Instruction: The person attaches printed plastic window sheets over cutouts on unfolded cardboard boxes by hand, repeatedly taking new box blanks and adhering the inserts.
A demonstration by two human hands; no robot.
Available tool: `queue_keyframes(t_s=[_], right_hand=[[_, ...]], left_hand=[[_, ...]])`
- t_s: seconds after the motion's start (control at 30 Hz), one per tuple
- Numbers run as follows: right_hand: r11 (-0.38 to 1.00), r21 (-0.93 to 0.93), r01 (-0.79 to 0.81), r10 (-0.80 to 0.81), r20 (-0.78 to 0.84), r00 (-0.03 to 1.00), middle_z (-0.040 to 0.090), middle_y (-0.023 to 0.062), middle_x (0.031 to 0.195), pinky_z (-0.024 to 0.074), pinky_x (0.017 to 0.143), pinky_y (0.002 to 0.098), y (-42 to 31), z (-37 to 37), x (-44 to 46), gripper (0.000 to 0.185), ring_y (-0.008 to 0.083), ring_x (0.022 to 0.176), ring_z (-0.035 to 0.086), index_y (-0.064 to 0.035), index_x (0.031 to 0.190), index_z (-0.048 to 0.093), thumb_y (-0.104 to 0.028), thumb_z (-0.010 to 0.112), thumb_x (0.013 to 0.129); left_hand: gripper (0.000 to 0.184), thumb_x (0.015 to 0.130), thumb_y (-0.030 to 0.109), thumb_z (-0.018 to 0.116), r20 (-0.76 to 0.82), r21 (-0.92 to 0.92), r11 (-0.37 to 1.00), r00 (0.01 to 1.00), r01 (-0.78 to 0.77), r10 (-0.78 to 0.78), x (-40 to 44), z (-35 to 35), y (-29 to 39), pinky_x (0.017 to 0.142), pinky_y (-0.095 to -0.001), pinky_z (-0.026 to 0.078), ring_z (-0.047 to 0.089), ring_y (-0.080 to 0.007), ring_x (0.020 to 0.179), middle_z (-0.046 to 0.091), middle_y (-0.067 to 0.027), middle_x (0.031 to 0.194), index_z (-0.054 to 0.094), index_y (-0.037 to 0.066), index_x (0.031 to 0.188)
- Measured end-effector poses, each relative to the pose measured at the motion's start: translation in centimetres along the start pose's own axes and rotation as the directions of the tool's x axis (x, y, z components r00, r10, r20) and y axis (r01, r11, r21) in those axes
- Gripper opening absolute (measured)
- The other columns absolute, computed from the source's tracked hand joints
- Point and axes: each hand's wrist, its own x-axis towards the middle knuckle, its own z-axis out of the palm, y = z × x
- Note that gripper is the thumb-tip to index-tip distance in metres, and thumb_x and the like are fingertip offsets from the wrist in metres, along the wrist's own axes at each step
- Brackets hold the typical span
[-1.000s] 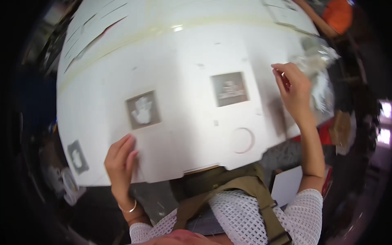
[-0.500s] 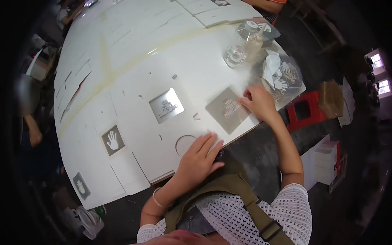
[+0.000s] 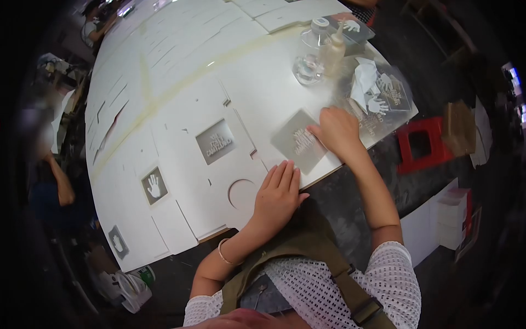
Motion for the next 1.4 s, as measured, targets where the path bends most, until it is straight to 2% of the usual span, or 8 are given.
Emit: queue_keyframes(t_s=[0.23, 0.37, 0.6, 0.83, 1.17, 1.27, 1.33, 1.4], right_hand=[[0.852, 0.511, -0.112, 0.084, 0.079, 0.993, 0.058, 0.0131, 0.062, 0.043, 0.057, 0.035, -0.5, -1.6, -0.2, 0.019, 0.0266, 0.059, 0.057, 0.0004, 0.072, 0.065, -0.017, 0.07, 0.076], [0.93, 0.267, 0.254, -0.21, -0.182, 0.96, 0.059, 0.012, 0.066, 0.0426, 0.056, 0.032, 0.9, -0.3, -0.2, 0.011, 0.0238, 0.059, 0.057, 0.0017, 0.073, 0.066, -0.009, 0.067, 0.076], [0.885, 0.465, -0.002, 0.029, -0.05, 0.998, 0.06, 0.013, 0.068, 0.0441, 0.056, 0.03, 0.5, -0.4, -0.4, 0.011, 0.0219, 0.06, 0.058, -0.0003, 0.071, 0.066, -0.01, 0.071, 0.073], [0.959, 0.011, 0.283, -0.271, -0.257, 0.928, 0.059, 0.0136, 0.074, 0.0438, 0.061, 0.0434, -0.3, 1.0, -0.8, 0.013, 0.0341, 0.069, 0.057, -0.0011, 0.074, 0.064, -0.012, 0.064, 0.081], [0.949, 0.067, 0.309, -0.264, -0.369, 0.891, 0.057, 0.0133, 0.076, 0.0465, 0.063, 0.036, -0.1, 0.6, -2.6, 0.014, 0.031, 0.07, 0.056, 0.0027, 0.092, 0.067, -0.007, 0.063, 0.083], [0.882, 0.309, 0.356, -0.23, -0.377, 0.897, 0.06, 0.0084, 0.072, 0.0435, 0.056, 0.0296, 1.8, -0.1, -3.1, 0.011, 0.0225, 0.06, 0.055, 0.0031, 0.09, 0.067, -0.006, 0.064, 0.083], [0.536, 0.844, -0.018, 0.224, -0.121, 0.967, 0.061, 0.0031, 0.069, 0.0375, 0.05, 0.0221, 2.8, -1.5, -2.8, 0.008, 0.0108, 0.052, 0.049, 0.0023, 0.088, 0.067, -0.005, 0.065, 0.084], [0.371, 0.929, -0.017, 0.219, -0.069, 0.973, 0.06, 0.0006, 0.068, 0.033, 0.047, 0.0178, 3.5, -2.7, -1.6, 0.007, 0.0037, 0.052, 0.046, 0.0012, 0.087, 0.067, -0.005, 0.065, 0.085]], left_hand=[[0.053, 0.078, 0.029, 0.065, -0.044, -0.003, 1.0, 0.999, 0.006, -0.006, -0.1, -0.2, 0.0, 0.101, -0.0392, 0.039, 0.049, -0.033, 0.118, 0.052, -0.0222, 0.124, 0.056, -0.008, 0.114], [0.052, 0.079, 0.027, 0.063, -0.047, -0.019, 1.0, 0.999, 0.022, -0.023, -0.3, -0.3, -0.3, 0.101, -0.0381, 0.039, 0.048, -0.0326, 0.119, 0.052, -0.022, 0.126, 0.055, -0.008, 0.116], [0.054, 0.077, 0.025, 0.062, -0.052, 0.05, 0.999, 0.999, -0.005, 0.008, -0.9, 0.9, -0.7, 0.104, -0.0357, 0.038, 0.047, -0.031, 0.121, 0.051, -0.0229, 0.127, 0.055, -0.01, 0.118], [0.055, 0.078, 0.026, 0.063, -0.051, 0.043, 0.999, 0.999, -0.011, 0.013, -1.2, 0.9, -0.9, 0.104, -0.0355, 0.037, 0.046, -0.0304, 0.123, 0.05, -0.0218, 0.129, 0.054, -0.009, 0.119], [0.067, 0.076, 0.031, 0.065, 0.004, -0.016, 0.998, 0.998, 0.056, -0.056, -1.0, 0.4, -0.2, 0.105, -0.0353, 0.033, 0.041, -0.0293, 0.126, 0.044, -0.0201, 0.136, 0.046, -0.008, 0.128], [0.068, 0.076, 0.032, 0.064, 0.016, 0.011, 0.998, 0.998, 0.057, -0.057, -0.9, 0.4, -0.2, 0.106, -0.0351, 0.033, 0.041, -0.029, 0.126, 0.044, -0.0196, 0.137, 0.046, -0.008, 0.129], [0.067, 0.077, 0.032, 0.064, 0.014, 0.023, 0.997, 0.997, 0.073, -0.074, -1.0, 0.5, -0.2, 0.106, -0.0351, 0.032, 0.041, -0.0289, 0.126, 0.044, -0.0184, 0.137, 0.046, -0.007, 0.129], [0.065, 0.077, 0.029, 0.065, 0.003, -0.093, 0.994, 0.998, 0.057, -0.057, -1.2, -0.3, -0.6, 0.105, -0.0354, 0.034, 0.041, -0.0284, 0.126, 0.044, -0.0175, 0.136, 0.047, -0.006, 0.128]])
